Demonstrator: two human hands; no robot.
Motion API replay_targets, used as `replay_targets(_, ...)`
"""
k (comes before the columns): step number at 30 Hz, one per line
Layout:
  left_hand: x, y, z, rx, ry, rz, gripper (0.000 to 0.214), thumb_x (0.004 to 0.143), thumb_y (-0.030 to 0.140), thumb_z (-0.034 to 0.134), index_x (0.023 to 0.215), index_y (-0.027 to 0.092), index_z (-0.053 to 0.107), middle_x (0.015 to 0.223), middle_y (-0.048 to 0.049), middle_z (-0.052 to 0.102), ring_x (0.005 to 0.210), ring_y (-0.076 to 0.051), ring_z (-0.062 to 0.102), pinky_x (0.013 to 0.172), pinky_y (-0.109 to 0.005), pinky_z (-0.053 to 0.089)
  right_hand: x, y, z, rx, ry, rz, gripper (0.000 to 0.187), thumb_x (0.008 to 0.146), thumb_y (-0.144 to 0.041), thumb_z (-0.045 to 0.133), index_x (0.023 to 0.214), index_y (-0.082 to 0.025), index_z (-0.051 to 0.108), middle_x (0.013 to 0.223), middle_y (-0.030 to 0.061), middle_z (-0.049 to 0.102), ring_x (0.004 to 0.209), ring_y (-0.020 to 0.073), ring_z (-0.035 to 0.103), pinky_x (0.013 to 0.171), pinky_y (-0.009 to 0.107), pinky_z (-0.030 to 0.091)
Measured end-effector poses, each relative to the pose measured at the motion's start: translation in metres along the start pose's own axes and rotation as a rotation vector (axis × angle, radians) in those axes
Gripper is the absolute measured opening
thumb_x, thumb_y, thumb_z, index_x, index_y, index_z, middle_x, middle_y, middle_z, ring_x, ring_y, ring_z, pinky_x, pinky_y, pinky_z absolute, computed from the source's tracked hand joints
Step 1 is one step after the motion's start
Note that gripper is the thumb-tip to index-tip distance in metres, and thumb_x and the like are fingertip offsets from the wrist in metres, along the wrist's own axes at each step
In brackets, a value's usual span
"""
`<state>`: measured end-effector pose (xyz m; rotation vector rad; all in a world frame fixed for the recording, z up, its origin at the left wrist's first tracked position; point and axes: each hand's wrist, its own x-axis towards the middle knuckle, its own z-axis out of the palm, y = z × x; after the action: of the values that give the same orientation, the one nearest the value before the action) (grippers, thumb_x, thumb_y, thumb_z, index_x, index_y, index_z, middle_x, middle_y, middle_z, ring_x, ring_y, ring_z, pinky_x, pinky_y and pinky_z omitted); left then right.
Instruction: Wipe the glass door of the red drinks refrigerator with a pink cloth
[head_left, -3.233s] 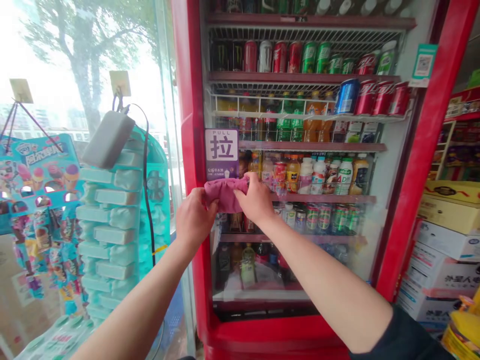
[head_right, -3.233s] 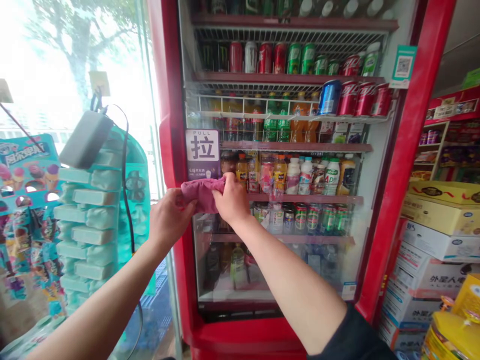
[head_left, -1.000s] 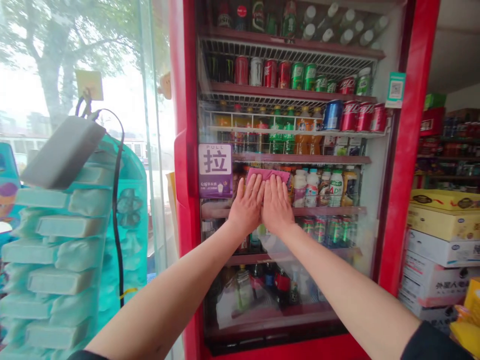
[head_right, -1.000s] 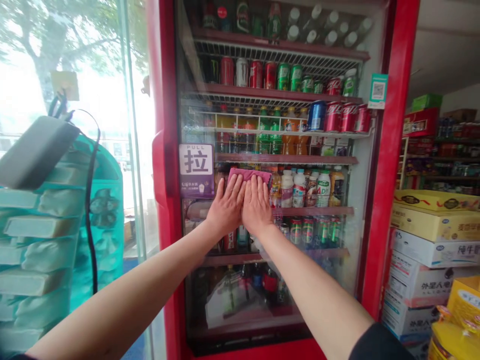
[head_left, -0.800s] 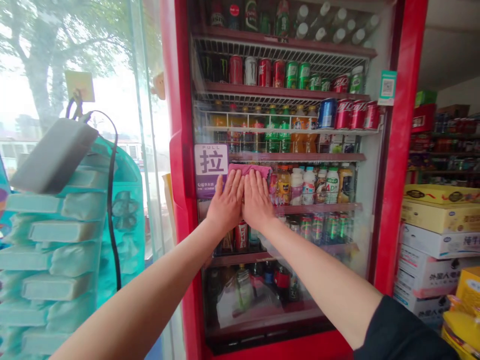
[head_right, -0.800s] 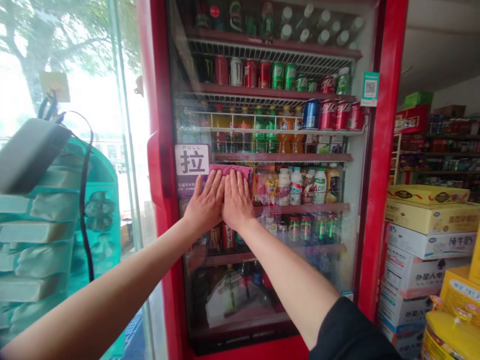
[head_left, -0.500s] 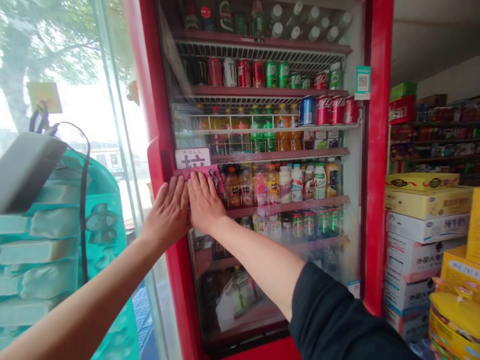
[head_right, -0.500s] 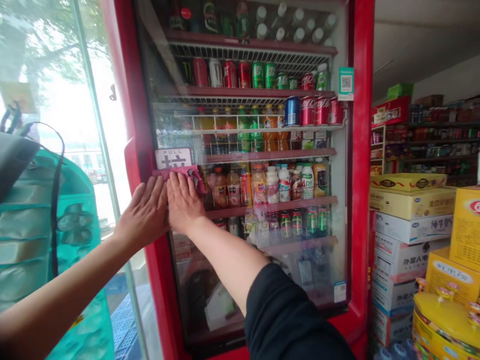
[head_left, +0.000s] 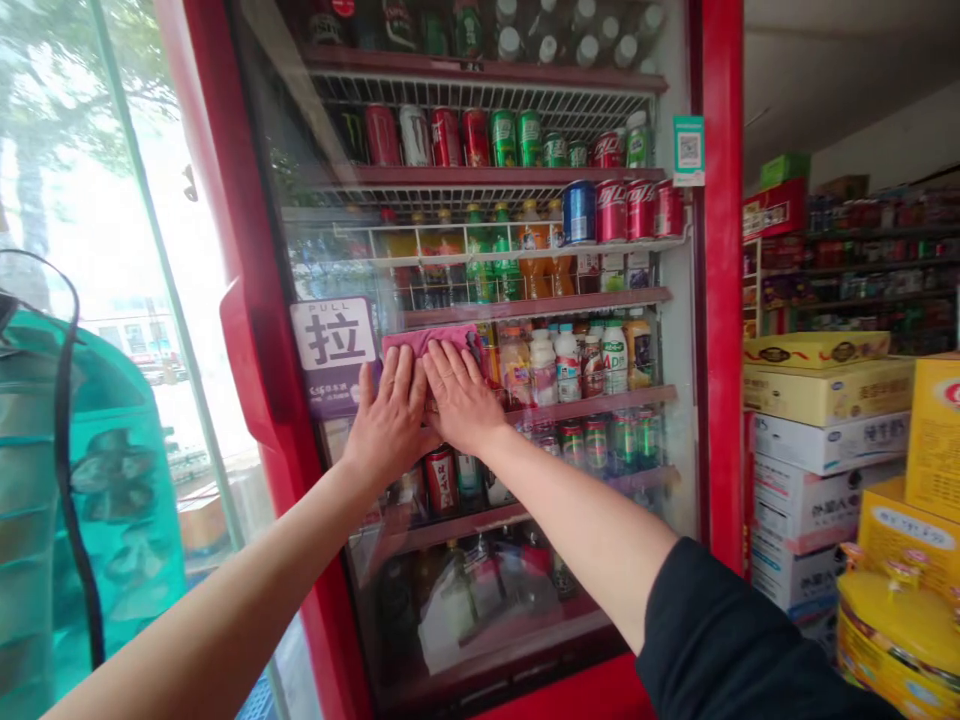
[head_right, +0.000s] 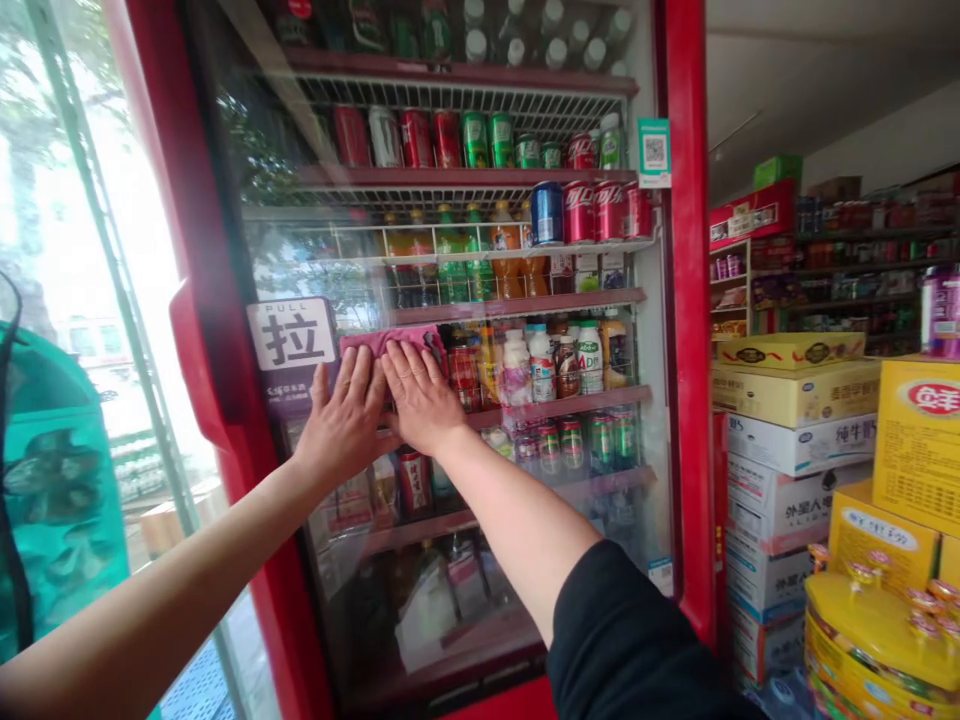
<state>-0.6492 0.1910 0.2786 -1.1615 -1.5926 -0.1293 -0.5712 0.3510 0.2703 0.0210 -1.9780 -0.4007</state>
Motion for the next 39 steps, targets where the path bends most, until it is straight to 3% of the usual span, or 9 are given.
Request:
replay_targets(6, 0.052, 0.076, 0.014, -0.082, -0.022, 0.066, 0.111, 0.088, 0.054, 0.067, 0.175, 0.002, 0.022, 0.182, -0.0217, 0.001, 0.173, -0.042, 0.006, 0.139, -0.068, 0.001, -0.049, 0.077, -0.028, -0.047, -0.008, 0.101, 0.081, 0.106, -0.037, 0.059, 0.173, -0.001, 0.030, 0.183, 0.0190, 0.013, 0.173, 0.0330, 0.006, 0.143, 0.055, 0.006)
replay_targets(10, 0.068, 0.104, 0.017, -0.121, -0.037, 0.070, 0.107, 0.091, 0.049, 0.063, 0.175, 0.001, 0.018, 0.182, -0.0206, -0.001, 0.173, -0.041, 0.003, 0.139, -0.068, 0.000, -0.067, 0.100, -0.042, -0.084, -0.014, 0.134, 0.077, 0.107, -0.035, 0.054, 0.173, -0.001, 0.031, 0.183, 0.0187, 0.017, 0.173, 0.0319, 0.009, 0.143, 0.056, 0.008)
replay_targets(13, 0.064, 0.100, 0.017, -0.122, -0.014, 0.088, 0.100, 0.094, 0.043, 0.057, 0.176, 0.002, 0.017, 0.183, -0.0180, 0.002, 0.174, -0.038, 0.004, 0.140, -0.068, 0.000, -0.066, 0.094, -0.046, -0.079, -0.021, 0.155, 0.081, 0.106, -0.037, 0.056, 0.174, -0.002, 0.029, 0.183, 0.0177, 0.014, 0.173, 0.0324, 0.009, 0.143, 0.056, 0.007)
replay_targets(17, 0.046, 0.070, 0.013, -0.098, 0.026, 0.092, 0.097, 0.096, 0.044, 0.056, 0.174, -0.001, 0.021, 0.183, -0.0195, 0.006, 0.173, -0.039, 0.008, 0.140, -0.066, 0.002, -0.048, 0.067, -0.041, -0.039, -0.033, 0.113, 0.086, 0.104, -0.040, 0.063, 0.174, -0.002, 0.030, 0.183, 0.0182, 0.014, 0.172, 0.0338, 0.009, 0.142, 0.056, 0.003)
replay_targets(23, 0.003, 0.016, 0.001, -0.085, 0.081, 0.034, 0.096, 0.101, 0.053, 0.054, 0.172, -0.004, 0.025, 0.180, -0.0258, 0.017, 0.171, -0.042, 0.016, 0.140, -0.065, 0.005, -0.011, 0.028, -0.030, -0.027, -0.054, -0.100, 0.092, 0.103, -0.052, 0.069, 0.172, -0.003, 0.034, 0.183, 0.0163, 0.020, 0.171, 0.0326, 0.015, 0.143, 0.052, 0.001)
replay_targets(27, -0.011, 0.001, -0.002, -0.099, 0.083, 0.061, 0.098, 0.103, 0.065, 0.047, 0.172, -0.003, 0.029, 0.179, -0.0287, 0.018, 0.170, -0.046, 0.019, 0.138, -0.067, 0.008, -0.004, 0.029, -0.031, -0.033, -0.064, -0.203, 0.093, 0.103, -0.053, 0.069, 0.173, -0.004, 0.031, 0.183, 0.0133, 0.021, 0.171, 0.0299, 0.016, 0.143, 0.048, 0.005)
replay_targets(32, 0.004, 0.021, 0.005, -0.109, 0.073, 0.065, 0.106, 0.099, 0.073, 0.054, 0.174, 0.003, 0.028, 0.180, -0.0284, 0.018, 0.170, -0.047, 0.015, 0.137, -0.069, 0.006, -0.017, 0.054, -0.034, -0.040, -0.050, -0.192, 0.090, 0.105, -0.053, 0.065, 0.173, -0.007, 0.031, 0.183, 0.0120, 0.022, 0.172, 0.0282, 0.015, 0.143, 0.047, 0.005)
replay_targets(39, 0.058, 0.082, 0.022, -0.100, 0.059, 0.115, 0.115, 0.093, 0.073, 0.065, 0.174, 0.002, 0.026, 0.182, -0.0246, 0.011, 0.172, -0.044, 0.010, 0.139, -0.068, 0.001, -0.055, 0.119, -0.055, -0.042, -0.076, -0.076, 0.088, 0.104, -0.049, 0.066, 0.173, -0.006, 0.032, 0.183, 0.0159, 0.020, 0.172, 0.0301, 0.012, 0.143, 0.052, 0.004)
